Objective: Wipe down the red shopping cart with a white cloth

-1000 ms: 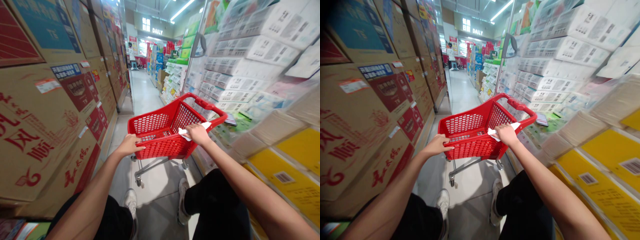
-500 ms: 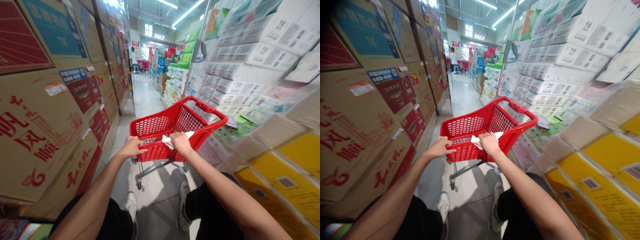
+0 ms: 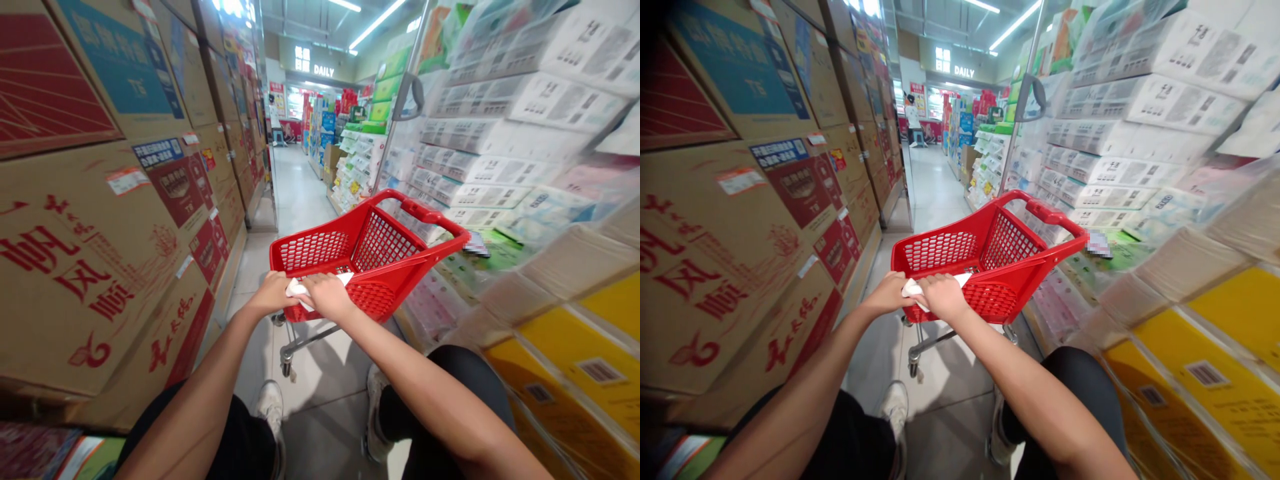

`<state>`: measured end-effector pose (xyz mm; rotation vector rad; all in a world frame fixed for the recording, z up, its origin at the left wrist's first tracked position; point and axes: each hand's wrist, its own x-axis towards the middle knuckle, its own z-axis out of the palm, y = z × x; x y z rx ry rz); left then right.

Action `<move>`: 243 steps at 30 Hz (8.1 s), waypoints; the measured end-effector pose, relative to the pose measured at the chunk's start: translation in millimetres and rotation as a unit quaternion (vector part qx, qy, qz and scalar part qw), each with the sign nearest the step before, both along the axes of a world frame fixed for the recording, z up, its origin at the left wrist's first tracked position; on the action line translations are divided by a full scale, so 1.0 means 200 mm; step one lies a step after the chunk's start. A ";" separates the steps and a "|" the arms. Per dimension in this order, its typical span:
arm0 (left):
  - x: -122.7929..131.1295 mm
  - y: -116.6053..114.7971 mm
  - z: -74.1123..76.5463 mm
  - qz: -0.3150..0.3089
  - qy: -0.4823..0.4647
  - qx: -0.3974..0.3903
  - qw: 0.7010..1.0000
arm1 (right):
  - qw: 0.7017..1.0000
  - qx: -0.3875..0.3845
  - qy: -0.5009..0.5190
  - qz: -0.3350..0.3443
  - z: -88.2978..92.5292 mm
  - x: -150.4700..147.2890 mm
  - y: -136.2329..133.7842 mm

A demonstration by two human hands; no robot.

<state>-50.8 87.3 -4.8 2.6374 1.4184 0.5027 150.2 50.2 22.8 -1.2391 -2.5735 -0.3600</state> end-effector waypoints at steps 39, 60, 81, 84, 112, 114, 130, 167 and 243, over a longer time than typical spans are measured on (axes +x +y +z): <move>-0.04 0.04 0.01 0.027 0.043 0.001 0.999 | 0.976 -0.067 -0.172 -0.117 0.31 0.81 0.22; -0.09 0.07 0.03 0.025 0.016 -0.010 1.000 | 0.989 -0.045 -0.068 -0.120 0.13 0.24 0.11; -0.11 0.06 0.02 -0.006 0.010 -0.034 0.999 | 0.998 -0.041 -0.001 -0.044 0.05 -0.05 0.05; -0.12 0.05 0.02 -0.019 -0.013 -0.042 0.999 | 0.997 -0.049 -0.024 -0.049 0.10 0.08 0.04; 0.44 -0.08 0.16 0.081 -0.162 0.017 0.983 | 0.989 0.025 -0.089 -0.112 0.33 0.40 -0.05; 0.42 -0.04 0.17 0.110 -0.172 -0.002 0.979 | 0.992 0.006 -0.085 -0.091 0.37 0.37 -0.06; 0.21 0.05 0.18 0.261 -0.230 0.073 0.935 | 0.938 0.105 0.330 -0.009 0.85 0.76 -0.14; 0.10 -0.19 0.45 -0.127 -0.440 0.086 0.885 | 0.989 -0.008 0.146 -0.038 0.63 0.79 0.12; 0.13 -0.20 0.45 0.065 -0.375 0.354 0.854 | 0.994 0.052 0.074 0.057 0.66 0.06 -0.17</move>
